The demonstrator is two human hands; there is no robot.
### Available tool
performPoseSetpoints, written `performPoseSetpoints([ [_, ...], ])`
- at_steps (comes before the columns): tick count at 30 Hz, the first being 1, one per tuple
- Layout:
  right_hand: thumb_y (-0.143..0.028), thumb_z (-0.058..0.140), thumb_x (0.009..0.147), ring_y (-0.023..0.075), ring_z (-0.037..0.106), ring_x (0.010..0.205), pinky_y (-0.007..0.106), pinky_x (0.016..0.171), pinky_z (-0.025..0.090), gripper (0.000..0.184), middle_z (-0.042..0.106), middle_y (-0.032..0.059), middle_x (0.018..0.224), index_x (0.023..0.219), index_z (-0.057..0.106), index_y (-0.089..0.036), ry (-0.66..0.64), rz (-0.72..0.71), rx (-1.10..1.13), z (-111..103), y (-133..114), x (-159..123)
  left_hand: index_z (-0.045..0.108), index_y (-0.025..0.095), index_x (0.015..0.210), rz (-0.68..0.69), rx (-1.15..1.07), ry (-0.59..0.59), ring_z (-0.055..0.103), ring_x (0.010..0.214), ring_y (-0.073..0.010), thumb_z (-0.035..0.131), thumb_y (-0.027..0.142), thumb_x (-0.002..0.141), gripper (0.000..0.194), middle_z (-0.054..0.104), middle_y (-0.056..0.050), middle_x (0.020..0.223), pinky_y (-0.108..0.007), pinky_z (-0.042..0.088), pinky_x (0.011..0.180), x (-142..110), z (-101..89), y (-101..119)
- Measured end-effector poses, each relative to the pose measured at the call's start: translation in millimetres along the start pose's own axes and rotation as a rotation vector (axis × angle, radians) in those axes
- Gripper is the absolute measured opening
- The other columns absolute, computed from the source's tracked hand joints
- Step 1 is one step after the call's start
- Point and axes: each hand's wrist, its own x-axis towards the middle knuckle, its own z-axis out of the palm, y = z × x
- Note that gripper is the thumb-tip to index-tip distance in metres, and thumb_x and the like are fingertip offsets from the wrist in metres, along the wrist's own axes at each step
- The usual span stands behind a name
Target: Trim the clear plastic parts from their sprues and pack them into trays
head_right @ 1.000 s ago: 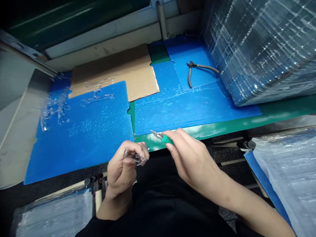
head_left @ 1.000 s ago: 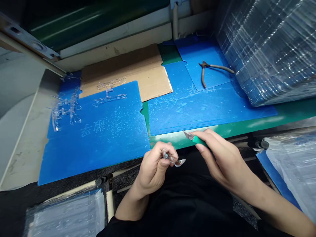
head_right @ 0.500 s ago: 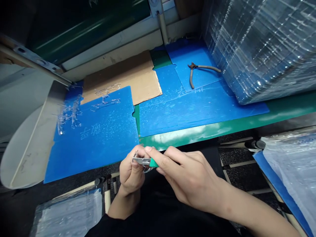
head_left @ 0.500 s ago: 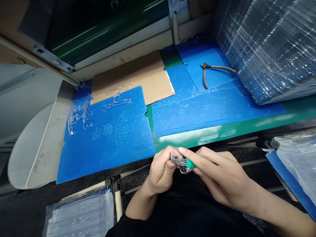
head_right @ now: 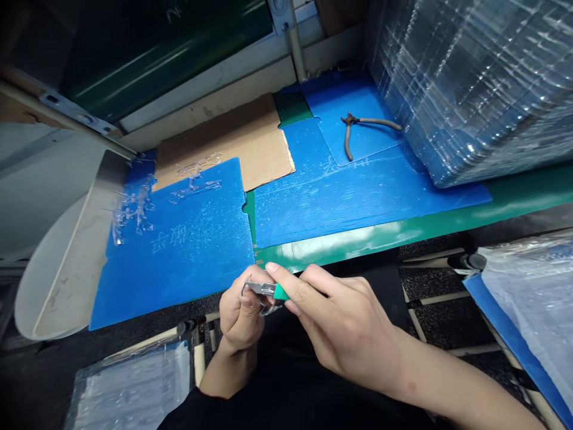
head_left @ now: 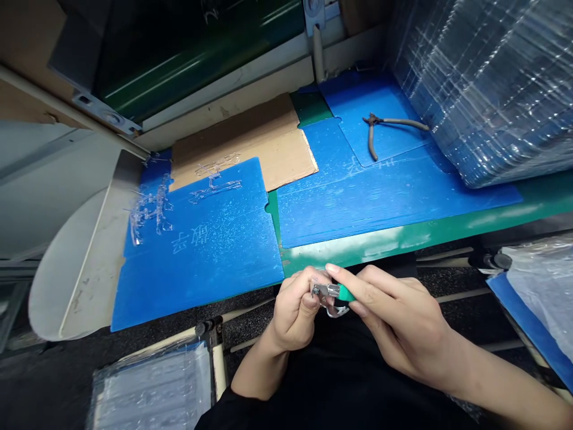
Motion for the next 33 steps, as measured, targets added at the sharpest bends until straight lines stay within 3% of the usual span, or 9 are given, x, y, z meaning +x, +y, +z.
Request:
performPoseSetpoints([
  [4,-0.012,0.050,0.114,0.0121,0.062,0.072,0.026,0.063,0.051,0.048,0.068,0.0033,0.097,0.161,0.050,-0.014,0.028,0.019,0.006,4.3,-0.8,-1.2,0.064,0.021,0.100,-0.003,-0.048,0.005,0.060,0.059,-0.0120,0.046,0.048,0.115,0.036,0.063,-0.002,0.075,-0.026,0.042,0.053,0.0,0.6,-1.7],
  [8,-0.010,0.052,0.112,0.0133,0.063,0.072,0.028,0.065,0.055,0.049,0.072,0.0068,0.104,0.160,0.054,-0.014,0.100,0.102,0.010,12.5,6.7,-0.6,0.061,0.021,0.094,0.060,-0.041,-0.031,0.051,0.053,-0.0118,0.047,0.049,0.115,0.038,0.056,0.001,0.065,-0.030,0.039,0.055,2.2,3.5,0.1],
  [11,-0.007,0.052,0.112,0.0177,0.073,0.094,0.031,0.082,0.061,0.048,0.076,0.0136,0.122,0.160,0.056,-0.012,0.163,0.158,0.077,17.3,12.1,1.0,0.061,0.021,0.096,0.041,-0.078,-0.010,0.049,0.055,-0.0124,0.047,0.050,0.115,0.037,0.055,0.001,0.065,-0.031,0.038,0.057,3.6,6.7,2.2],
  [14,-0.005,0.052,0.111,0.0208,0.073,0.118,0.033,0.096,0.062,0.048,0.075,0.0168,0.134,0.158,0.058,-0.011,0.201,0.172,0.133,18.6,11.3,3.1,0.061,0.021,0.098,-0.027,-0.140,0.023,0.054,0.060,-0.0136,0.048,0.049,0.115,0.036,0.060,-0.001,0.069,-0.031,0.040,0.059,2.1,8.1,1.6],
  [19,-0.007,0.052,0.111,0.0205,0.073,0.126,0.030,0.102,0.061,0.044,0.076,0.0154,0.135,0.154,0.062,-0.011,0.214,0.189,0.213,16.0,4.4,9.4,0.062,0.020,0.104,-0.041,-0.186,0.004,0.057,0.066,-0.0128,0.045,0.044,0.117,0.032,0.061,-0.001,0.075,-0.028,0.042,0.063,-2.4,7.2,-2.0],
  [23,-0.009,0.060,0.109,0.0170,0.076,0.114,0.026,0.100,0.061,0.038,0.079,0.0088,0.126,0.145,0.068,-0.016,0.260,0.217,0.328,10.8,1.5,18.5,0.062,0.020,0.104,-0.048,-0.182,-0.002,0.057,0.066,-0.0124,0.044,0.044,0.117,0.033,0.060,0.000,0.076,-0.027,0.043,0.064,-3.6,7.4,-1.6],
  [27,-0.017,0.078,0.101,0.0143,0.071,0.085,0.025,0.079,0.060,0.007,0.077,0.0004,0.097,0.105,0.079,-0.023,0.221,0.283,0.547,4.5,0.5,31.0,0.063,0.020,0.099,-0.075,-0.161,-0.014,0.059,0.065,-0.0130,0.043,0.044,0.116,0.035,0.061,-0.001,0.076,-0.027,0.045,0.063,-5.8,6.8,-0.3],
  [30,-0.019,0.080,0.100,0.0130,0.067,0.074,0.025,0.070,0.056,0.022,0.071,-0.0017,0.078,0.079,0.074,-0.021,0.112,0.298,0.732,1.8,2.4,41.5,0.066,0.019,0.105,-0.106,-0.131,-0.067,0.061,0.064,-0.0144,0.043,0.044,0.116,0.036,0.064,-0.003,0.077,-0.027,0.048,0.060,-6.0,4.1,-0.7],
  [33,-0.023,0.082,0.099,0.0129,0.067,0.068,0.025,0.069,0.055,0.028,0.070,-0.0016,0.071,0.073,0.071,-0.021,0.041,0.332,0.833,0.5,6.3,51.3,0.068,0.017,0.118,-0.126,-0.144,-0.121,0.060,0.062,-0.0146,0.043,0.047,0.115,0.038,0.065,-0.003,0.078,-0.027,0.048,0.057,-3.2,2.2,-2.0],
])
